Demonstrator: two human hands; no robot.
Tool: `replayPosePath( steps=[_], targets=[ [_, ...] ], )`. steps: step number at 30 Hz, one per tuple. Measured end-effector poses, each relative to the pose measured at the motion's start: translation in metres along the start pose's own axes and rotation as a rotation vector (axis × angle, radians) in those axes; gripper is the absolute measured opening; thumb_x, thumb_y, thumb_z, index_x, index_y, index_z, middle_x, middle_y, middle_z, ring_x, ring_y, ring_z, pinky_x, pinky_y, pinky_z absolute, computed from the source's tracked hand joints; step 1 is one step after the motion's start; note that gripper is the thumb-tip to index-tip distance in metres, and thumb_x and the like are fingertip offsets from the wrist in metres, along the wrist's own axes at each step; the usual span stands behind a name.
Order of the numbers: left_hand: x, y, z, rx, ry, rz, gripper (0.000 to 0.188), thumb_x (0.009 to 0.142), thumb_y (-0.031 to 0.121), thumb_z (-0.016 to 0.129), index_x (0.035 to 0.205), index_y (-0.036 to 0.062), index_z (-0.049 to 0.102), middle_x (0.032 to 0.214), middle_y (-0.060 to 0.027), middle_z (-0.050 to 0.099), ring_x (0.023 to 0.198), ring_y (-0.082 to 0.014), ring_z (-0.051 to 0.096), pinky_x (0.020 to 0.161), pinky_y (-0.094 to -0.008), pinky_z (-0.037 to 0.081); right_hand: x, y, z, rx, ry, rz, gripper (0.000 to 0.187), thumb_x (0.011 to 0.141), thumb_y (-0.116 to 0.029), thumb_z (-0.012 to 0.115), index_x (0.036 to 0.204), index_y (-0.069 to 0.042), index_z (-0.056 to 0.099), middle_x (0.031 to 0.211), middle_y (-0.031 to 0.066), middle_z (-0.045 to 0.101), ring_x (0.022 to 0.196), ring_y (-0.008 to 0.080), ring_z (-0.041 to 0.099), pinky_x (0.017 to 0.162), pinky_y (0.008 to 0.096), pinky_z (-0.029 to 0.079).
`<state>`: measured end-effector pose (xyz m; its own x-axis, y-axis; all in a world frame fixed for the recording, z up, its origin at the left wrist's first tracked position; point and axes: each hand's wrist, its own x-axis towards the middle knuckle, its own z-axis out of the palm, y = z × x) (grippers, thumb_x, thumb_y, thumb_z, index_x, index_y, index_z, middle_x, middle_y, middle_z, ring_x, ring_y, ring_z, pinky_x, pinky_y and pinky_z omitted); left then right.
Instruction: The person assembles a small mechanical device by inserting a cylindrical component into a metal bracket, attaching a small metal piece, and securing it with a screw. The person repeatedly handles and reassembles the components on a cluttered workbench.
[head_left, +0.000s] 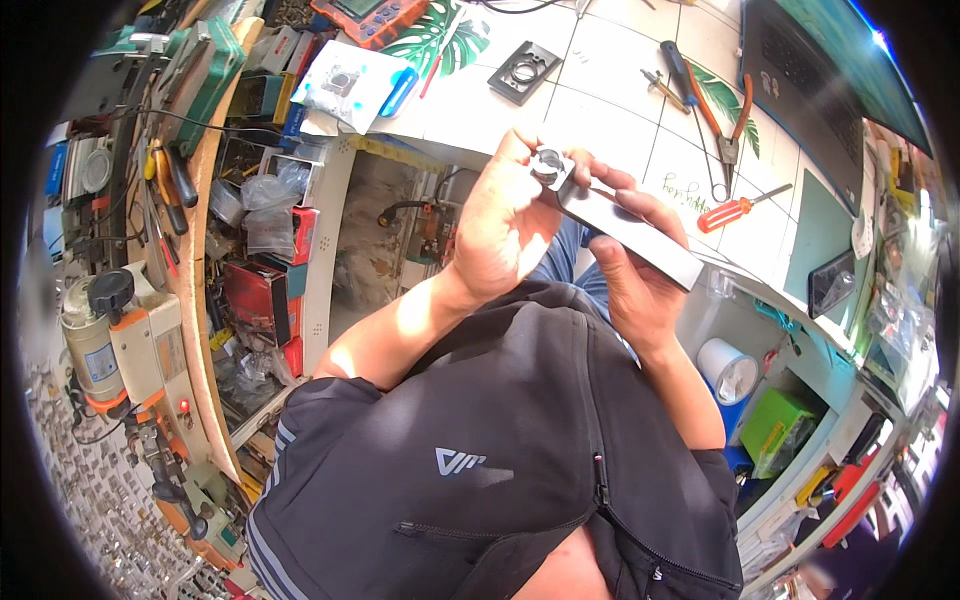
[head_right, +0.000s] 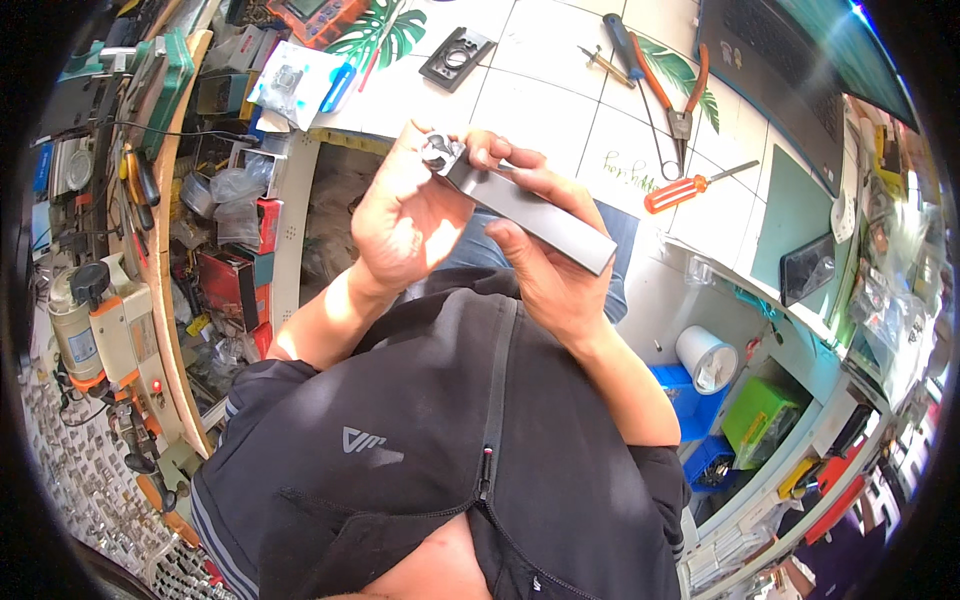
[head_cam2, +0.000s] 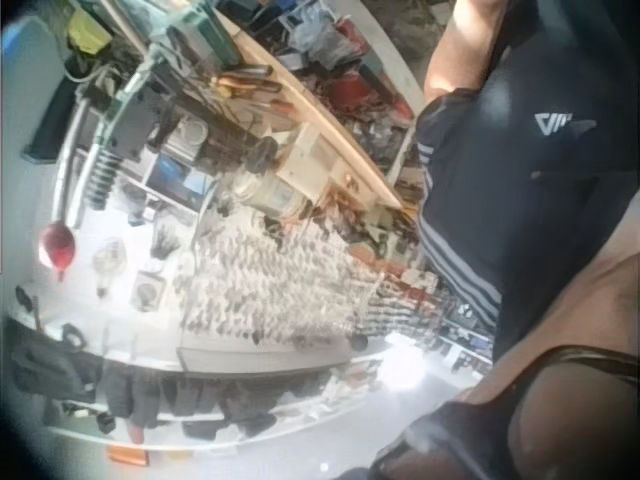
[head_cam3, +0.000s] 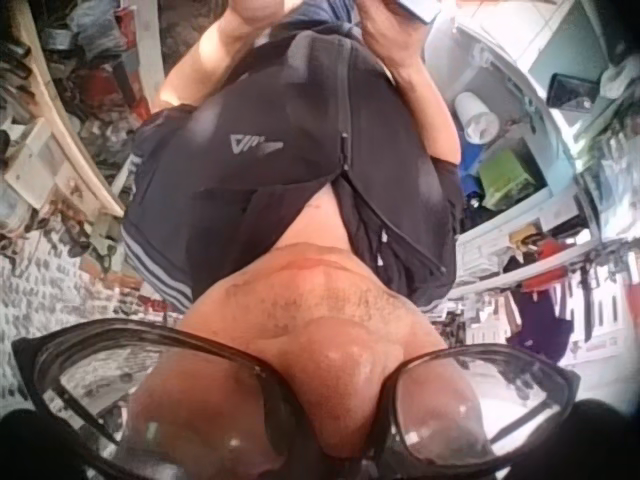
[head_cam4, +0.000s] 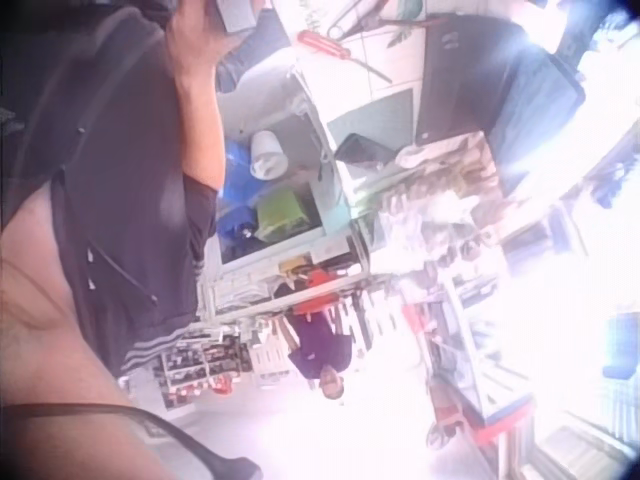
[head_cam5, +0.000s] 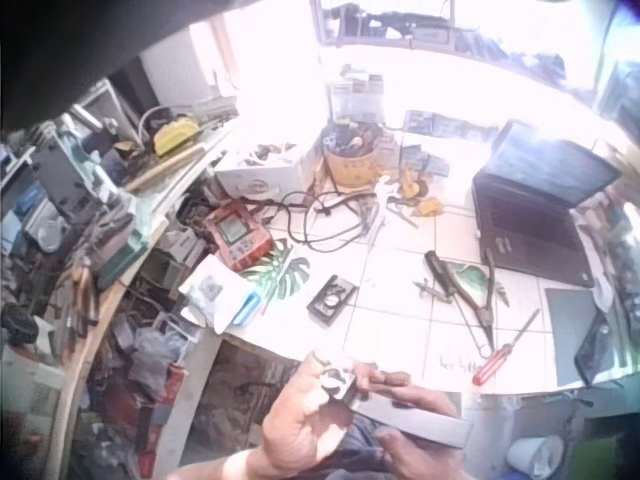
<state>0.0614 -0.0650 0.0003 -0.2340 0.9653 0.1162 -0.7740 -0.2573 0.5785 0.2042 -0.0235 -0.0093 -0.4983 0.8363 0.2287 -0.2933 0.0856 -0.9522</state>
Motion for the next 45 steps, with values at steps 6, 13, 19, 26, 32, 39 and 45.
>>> replayPosePath(
  steps=[6, 13, 19, 26, 32, 39, 45],
  targets=[
    [-0.001, -0.009, -0.005, 0.031, -0.037, 0.058, 0.039, 0.086, 0.016, 0.042, 0.120, -0.0021, 0.042, 0.122, -0.0168, 0.045, 0.126, -0.0283, 0.038, 0.111, -0.0440, 0.024, -0.008, -0.003, -0.003, 0.162, 0.023, 0.062, 0.035, 0.083, -0.003, 0.070, 0.112, 0.002, 0.052, 0.123, 0.0225, 0.057, 0.119, 0.0253, 0.052, 0.098, 0.0336, 0.042],
    [0.019, 0.028, -0.019, 1.370, 0.079, 0.372, 0.048, 0.079, 0.003, 0.054, 0.123, -0.0096, 0.037, 0.114, -0.0229, 0.050, 0.112, -0.0317, 0.051, 0.099, -0.0393, 0.039, -0.016, -0.001, -0.030, -0.122, 0.165, 0.034, 0.032, 0.084, -0.003, 0.069, 0.110, 0.002, 0.051, 0.121, 0.0202, 0.058, 0.115, 0.0253, 0.055, 0.098, 0.0340, 0.044],
    [0.080, 0.032, -0.049, 2.052, 0.253, 0.014, 0.077, 0.077, 0.040, 0.070, 0.128, -0.0083, 0.040, 0.123, -0.0320, 0.049, 0.116, -0.0415, 0.050, 0.096, -0.0418, 0.042, -0.013, -0.004, -0.043, 0.024, 0.253, 0.070, 0.027, 0.086, -0.001, 0.066, 0.109, -0.001, 0.051, 0.123, 0.0214, 0.058, 0.106, 0.0176, 0.058, 0.090, 0.0281, 0.049],
    [0.106, 0.016, -0.059, 2.424, 0.169, -0.112, 0.058, 0.079, 0.042, 0.066, 0.107, -0.0076, 0.055, 0.104, -0.0275, 0.059, 0.099, -0.0400, 0.059, 0.086, -0.0435, 0.047, -0.020, -0.004, -0.051, -0.049, 0.298, 0.015, 0.028, 0.083, 0.002, 0.068, 0.108, -0.001, 0.055, 0.120, 0.0229, 0.059, 0.114, 0.0240, 0.056, 0.095, 0.0336, 0.045],
    [0.111, 0.023, -0.065, 2.313, 0.157, -0.067, 0.052, 0.079, 0.040, 0.066, 0.098, -0.0079, 0.061, 0.093, -0.0256, 0.064, 0.090, -0.0398, 0.062, 0.082, -0.0429, 0.048, -0.022, 0.001, -0.053, -0.042, 0.311, 0.022, 0.028, 0.084, 0.000, 0.068, 0.109, -0.001, 0.055, 0.121, 0.0233, 0.059, 0.114, 0.0247, 0.056, 0.097, 0.0352, 0.044],
    [0.098, 0.052, -0.026, 1.139, 0.213, -0.444, 0.037, 0.090, 0.035, 0.059, 0.098, -0.0005, 0.063, 0.084, -0.0116, 0.066, 0.067, -0.0137, 0.060, 0.059, -0.0258, 0.049, -0.018, 0.006, -0.045, 0.020, 0.315, 0.028, 0.026, 0.084, 0.002, 0.067, 0.107, -0.002, 0.054, 0.120, 0.0198, 0.059, 0.117, 0.0237, 0.054, 0.098, 0.0338, 0.043],
    [0.090, 0.053, 0.009, 0.588, 0.220, -0.686, 0.037, 0.088, 0.038, 0.062, 0.097, 0.0023, 0.058, 0.083, -0.0152, 0.066, 0.066, -0.0157, 0.064, 0.064, -0.0265, 0.054, -0.007, 0.002, -0.029, -0.064, 0.279, -0.035, 0.030, 0.082, 0.004, 0.068, 0.108, -0.002, 0.055, 0.122, 0.0188, 0.059, 0.116, 0.0228, 0.055, 0.097, 0.0320, 0.045]
  ],
)
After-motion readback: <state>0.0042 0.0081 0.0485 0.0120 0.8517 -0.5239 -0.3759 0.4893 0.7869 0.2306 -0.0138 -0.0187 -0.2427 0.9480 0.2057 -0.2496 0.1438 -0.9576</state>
